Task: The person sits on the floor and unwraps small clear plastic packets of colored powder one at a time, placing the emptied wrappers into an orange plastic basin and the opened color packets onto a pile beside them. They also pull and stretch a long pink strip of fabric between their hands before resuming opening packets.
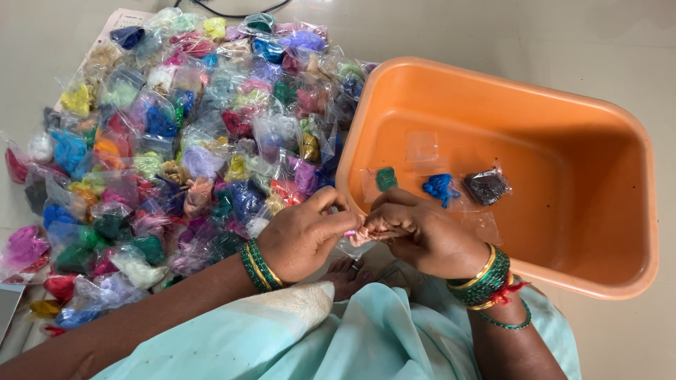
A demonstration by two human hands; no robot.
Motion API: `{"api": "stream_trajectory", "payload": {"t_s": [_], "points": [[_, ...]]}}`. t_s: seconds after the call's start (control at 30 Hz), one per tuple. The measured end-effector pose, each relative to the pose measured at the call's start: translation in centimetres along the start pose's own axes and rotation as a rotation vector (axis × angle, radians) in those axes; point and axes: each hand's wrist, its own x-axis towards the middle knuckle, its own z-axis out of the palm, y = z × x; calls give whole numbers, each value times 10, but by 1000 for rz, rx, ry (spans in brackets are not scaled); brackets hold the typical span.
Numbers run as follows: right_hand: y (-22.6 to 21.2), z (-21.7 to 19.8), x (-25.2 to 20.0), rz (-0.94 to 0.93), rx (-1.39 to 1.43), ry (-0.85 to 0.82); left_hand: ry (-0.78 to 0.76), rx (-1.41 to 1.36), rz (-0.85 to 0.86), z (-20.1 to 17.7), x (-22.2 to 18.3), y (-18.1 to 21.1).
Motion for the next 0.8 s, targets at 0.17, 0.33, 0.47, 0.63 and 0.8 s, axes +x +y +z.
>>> {"api": "stream_trajectory", "payload": {"t_s": [0.17,0.33,0.47,0.63,0.8], "points": [[-15,-8,0,-91,-89,-89,-24,-25,19,0,2,2],[13,4,-2,-38,-164,15,-51,3,-13,-3,6,7],[7,11,2,265,138,198,-18,-59,8,-4,6,8],[11,25,4,166,184,376,0,-38,-19,-4,6,9],[-16,22,11,-168,-198,368,97,-62,-35,-4,6,9]]}}
